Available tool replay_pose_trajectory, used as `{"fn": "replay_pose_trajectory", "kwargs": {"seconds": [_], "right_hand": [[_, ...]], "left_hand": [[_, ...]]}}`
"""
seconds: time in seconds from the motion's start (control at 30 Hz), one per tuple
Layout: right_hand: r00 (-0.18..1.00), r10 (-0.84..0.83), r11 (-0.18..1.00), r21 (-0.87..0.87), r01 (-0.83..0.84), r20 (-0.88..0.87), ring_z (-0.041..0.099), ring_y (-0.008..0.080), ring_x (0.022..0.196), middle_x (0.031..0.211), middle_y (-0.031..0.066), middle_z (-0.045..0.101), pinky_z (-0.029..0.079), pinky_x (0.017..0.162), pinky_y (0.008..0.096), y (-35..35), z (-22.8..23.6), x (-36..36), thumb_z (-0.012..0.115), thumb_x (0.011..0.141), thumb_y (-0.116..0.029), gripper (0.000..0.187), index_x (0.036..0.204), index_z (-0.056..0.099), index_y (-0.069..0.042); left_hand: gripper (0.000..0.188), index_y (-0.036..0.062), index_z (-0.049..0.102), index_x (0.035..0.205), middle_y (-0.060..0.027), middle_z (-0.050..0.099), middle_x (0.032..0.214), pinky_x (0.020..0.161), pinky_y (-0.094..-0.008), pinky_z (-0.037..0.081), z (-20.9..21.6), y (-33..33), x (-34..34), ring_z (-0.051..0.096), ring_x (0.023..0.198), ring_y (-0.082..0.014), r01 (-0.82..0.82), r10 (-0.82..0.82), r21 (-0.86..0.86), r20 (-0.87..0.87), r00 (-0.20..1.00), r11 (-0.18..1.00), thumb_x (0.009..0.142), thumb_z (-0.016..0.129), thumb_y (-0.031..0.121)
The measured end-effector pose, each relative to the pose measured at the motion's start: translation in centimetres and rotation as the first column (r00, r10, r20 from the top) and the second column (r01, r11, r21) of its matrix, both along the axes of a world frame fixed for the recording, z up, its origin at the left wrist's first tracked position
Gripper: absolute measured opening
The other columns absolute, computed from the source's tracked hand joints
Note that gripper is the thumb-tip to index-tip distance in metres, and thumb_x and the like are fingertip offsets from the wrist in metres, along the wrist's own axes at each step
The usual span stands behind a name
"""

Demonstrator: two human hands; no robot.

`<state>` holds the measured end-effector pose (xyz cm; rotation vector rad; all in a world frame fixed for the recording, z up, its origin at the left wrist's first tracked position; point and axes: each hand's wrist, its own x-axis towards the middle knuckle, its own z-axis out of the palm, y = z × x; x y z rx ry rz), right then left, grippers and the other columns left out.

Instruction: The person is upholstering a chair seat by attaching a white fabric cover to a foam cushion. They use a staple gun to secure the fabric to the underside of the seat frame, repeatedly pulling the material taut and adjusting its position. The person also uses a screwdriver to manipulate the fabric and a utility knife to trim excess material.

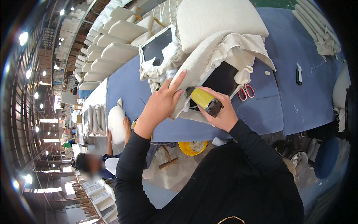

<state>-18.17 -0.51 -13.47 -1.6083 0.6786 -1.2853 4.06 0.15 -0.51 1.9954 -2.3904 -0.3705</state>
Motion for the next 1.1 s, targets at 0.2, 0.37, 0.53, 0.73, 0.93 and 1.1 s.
{"fn": "replay_pose_trajectory", "kwargs": {"seconds": [0.2,0.37,0.53,0.73,0.93,1.1], "right_hand": [[1.0,-0.012,1.0,0.0,0.012,0.005,0.076,0.0412,0.115,0.129,0.022,0.077,0.061,0.101,0.0416,1.1,0.8,0.2,0.082,0.079,0.001,0.074,0.15,0.064,-0.005],[0.998,-0.043,0.999,-0.035,0.041,-0.038,0.075,0.0433,0.108,0.121,0.0224,0.076,0.061,0.098,0.0434,1.9,0.9,0.7,0.081,0.077,0.0,0.078,0.152,0.063,-0.008],[0.998,-0.061,0.996,-0.062,0.06,-0.007,0.074,0.0444,0.111,0.123,0.0233,0.076,0.061,0.099,0.0443,1.9,-0.1,1.5,0.081,0.077,-0.001,0.078,0.152,0.063,-0.009],[1.0,-0.006,1.0,-0.023,0.005,-0.019,0.076,0.0436,0.114,0.13,0.0245,0.076,0.061,0.101,0.0439,2.7,0.3,1.2,0.082,0.078,-0.001,0.078,0.153,0.062,-0.008],[1.0,-0.011,1.0,-0.007,0.011,-0.004,0.077,0.041,0.118,0.136,0.0231,0.076,0.061,0.103,0.0427,2.7,0.6,0.7,0.083,0.08,0.0,0.075,0.152,0.064,-0.007],[1.0,0.014,0.999,0.03,-0.014,-0.001,0.078,0.0356,0.122,0.136,0.0211,0.077,0.059,0.105,0.0388,2.8,1.5,0.0,0.082,0.088,0.002,0.065,0.15,0.065,-0.005]], "left_hand": [[0.085,0.0383,0.03,0.176,-0.025,0.066,0.141,0.09,-0.0538,0.063,-0.7,0.0,0.6,0.075,0.105,-0.0503,0.069,-0.061,-0.114,0.072,0.996,0.991,0.104,0.074,0.026],[0.094,0.0422,0.027,0.176,-0.0261,0.065,0.141,0.088,-0.0526,0.065,-0.8,0.0,0.8,0.076,0.103,-0.0496,0.088,-0.078,-0.114,0.085,0.993,0.99,0.099,0.078,0.024],[0.103,0.0377,0.027,0.177,-0.0263,0.064,0.143,0.097,-0.0546,0.062,-0.2,0.3,-0.2,0.073,0.113,-0.0505,0.036,-0.029,-0.064,0.095,0.995,0.997,0.092,0.081,0.015],[0.111,0.042,0.027,0.177,-0.0261,0.066,0.139,0.087,-0.0521,0.066,-0.3,0.4,-0.4,0.076,0.103,-0.0492,0.063,-0.054,-0.093,0.097,0.994,0.994,0.086,0.087,0.021],[0.115,0.0288,0.027,0.178,-0.0261,0.069,0.135,0.09,-0.0535,0.063,0.1,0.1,-0.6,0.077,0.104,-0.0466,0.098,-0.099,-0.126,-0.003,0.995,0.987,0.082,0.09,0.026],[0.077,0.0116,0.052,0.166,-0.0192,0.076,0.132,0.089,-0.0439,0.064,-2.8,-1.8,8.6,0.078,0.105,-0.0297,-0.126,0.294,0.338,-0.51,0.809,0.933,0.107,0.06,0.061]]}}
